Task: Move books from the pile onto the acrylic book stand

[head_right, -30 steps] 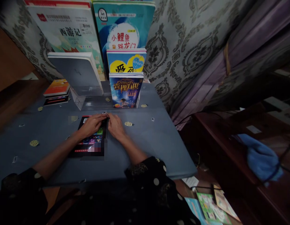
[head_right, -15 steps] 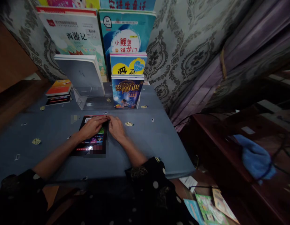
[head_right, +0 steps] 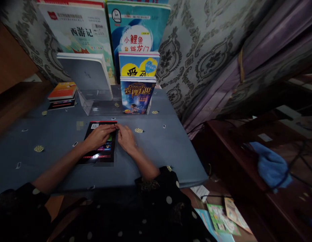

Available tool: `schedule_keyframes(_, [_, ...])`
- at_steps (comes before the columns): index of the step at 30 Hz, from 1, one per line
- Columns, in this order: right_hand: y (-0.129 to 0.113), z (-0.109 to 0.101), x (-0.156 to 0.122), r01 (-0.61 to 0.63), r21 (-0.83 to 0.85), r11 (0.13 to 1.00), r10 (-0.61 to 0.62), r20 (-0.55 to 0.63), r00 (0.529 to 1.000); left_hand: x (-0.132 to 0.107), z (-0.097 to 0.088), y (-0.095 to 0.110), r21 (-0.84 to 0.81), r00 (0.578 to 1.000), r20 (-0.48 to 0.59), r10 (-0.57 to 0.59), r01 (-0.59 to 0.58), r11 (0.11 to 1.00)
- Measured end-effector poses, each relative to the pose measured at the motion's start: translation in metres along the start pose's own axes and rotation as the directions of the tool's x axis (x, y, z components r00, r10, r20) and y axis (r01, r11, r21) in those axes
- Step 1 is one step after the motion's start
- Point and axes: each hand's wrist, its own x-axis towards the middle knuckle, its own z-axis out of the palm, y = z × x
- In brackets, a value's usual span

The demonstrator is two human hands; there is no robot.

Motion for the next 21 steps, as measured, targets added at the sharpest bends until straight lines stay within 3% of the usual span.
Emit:
schedule_keyframes(12, [-0.01, -0.006, -0.018, 0.033, 0.05, 0.998, -0.035, 0.024, 0.999, -0.015, -0.007, 0.019, -0.019, 1.0, 0.007, -0.003, 0.003, 1.0])
schedule_keyframes(21, [-0.023, -0.011, -0.046, 0.04, 0.095, 0.995, -0.042, 0.016, 0.999, -0.032, -0.012, 0.039, -0.022, 0.998, 0.058, -0.022, 0.023, 0.999])
